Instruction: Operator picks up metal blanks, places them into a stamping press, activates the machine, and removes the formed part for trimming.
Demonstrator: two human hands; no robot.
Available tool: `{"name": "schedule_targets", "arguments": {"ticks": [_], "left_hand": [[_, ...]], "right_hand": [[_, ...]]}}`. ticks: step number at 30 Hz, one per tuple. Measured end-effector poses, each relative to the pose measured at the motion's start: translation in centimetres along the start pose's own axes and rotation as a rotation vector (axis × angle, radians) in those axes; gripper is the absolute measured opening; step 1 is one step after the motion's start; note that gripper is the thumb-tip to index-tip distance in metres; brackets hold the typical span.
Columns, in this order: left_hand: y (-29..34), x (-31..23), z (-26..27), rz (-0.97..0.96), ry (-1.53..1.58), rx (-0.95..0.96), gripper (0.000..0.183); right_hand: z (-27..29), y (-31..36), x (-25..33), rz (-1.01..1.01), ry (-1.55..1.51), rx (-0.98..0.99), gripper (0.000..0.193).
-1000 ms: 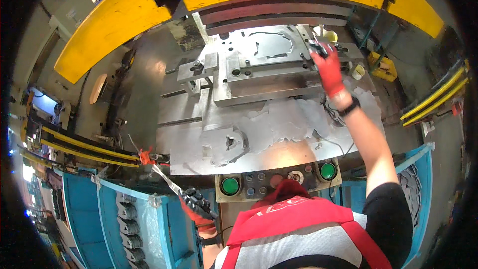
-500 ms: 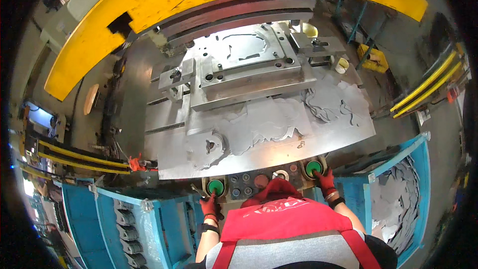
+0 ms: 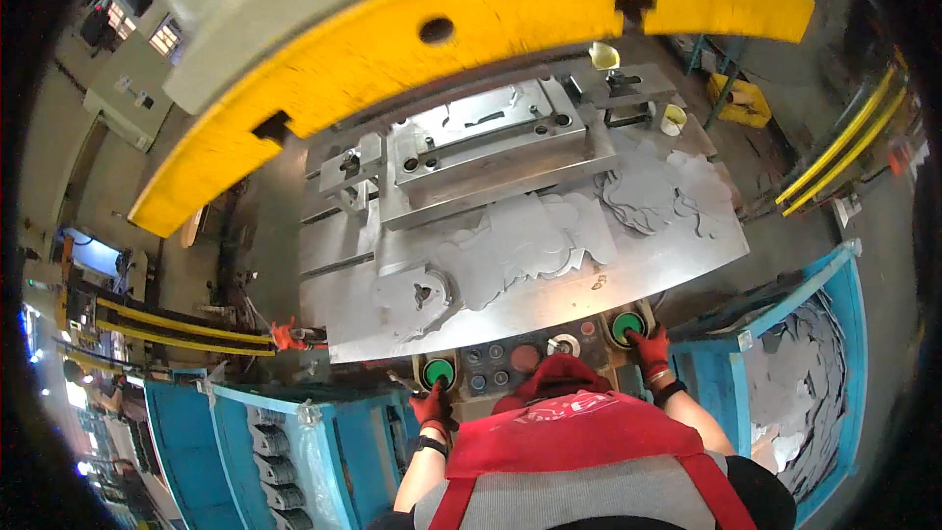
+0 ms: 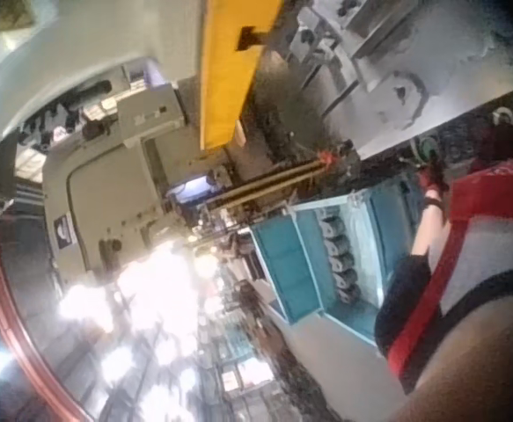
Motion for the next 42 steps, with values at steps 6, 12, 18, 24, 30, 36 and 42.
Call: {"name": "schedule_targets", "arguments": {"ticks": [6,12,18,24,30,36,42], "left_hand": [[-1.1,1.5,-0.3,-0.005,0.077,0.015,0.084],[-2.1,2.5,0.8,-0.149,-0.086,-0.095,0.074],[-5.8,5.9,3.7,-0.301,-0.298,-0.095,0.047],[-2.2,0.9,4.7,-0.296,0.296,-0.152,0.045],[2.2,-0.6,3.4,-0.095,-0.064,0.044,0.054],[-1.2,0.6,-0.3,0.085,-0.310,-0.123,0.100],[-1.1,1.7,0.1,0.155,-0.289,-0.133,0.100]], "right_hand": [[0.1,0.1,0.3,-0.038,-0.097,0.116,0.094],[0.4,0.7,0.8,-0.123,0.020,0.076,0.101],[-0.7,-2.2,-3.2,0.009,-0.194,0.110,0.075],[-1.1,-4.0,-5.9,-0.044,-0.415,0.202,0.059],[-2.7,1.8,7.1,-0.288,-0.495,0.691,0.076],[-10.6,1.5,10.7,-0.261,-0.359,0.868,0.072],[-13.2,1.7,11.8,-0.262,-0.251,0.950,0.069]]}}
Point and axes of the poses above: each hand's wrist, its own y-axis away from the middle knuckle, its own z-axis out of the back of the hand, x = y × z, the point moved 5 cm from there along -y, towards the middle knuckle, and after that the axes turned 1 degree about -y, right-handed, at the moved point
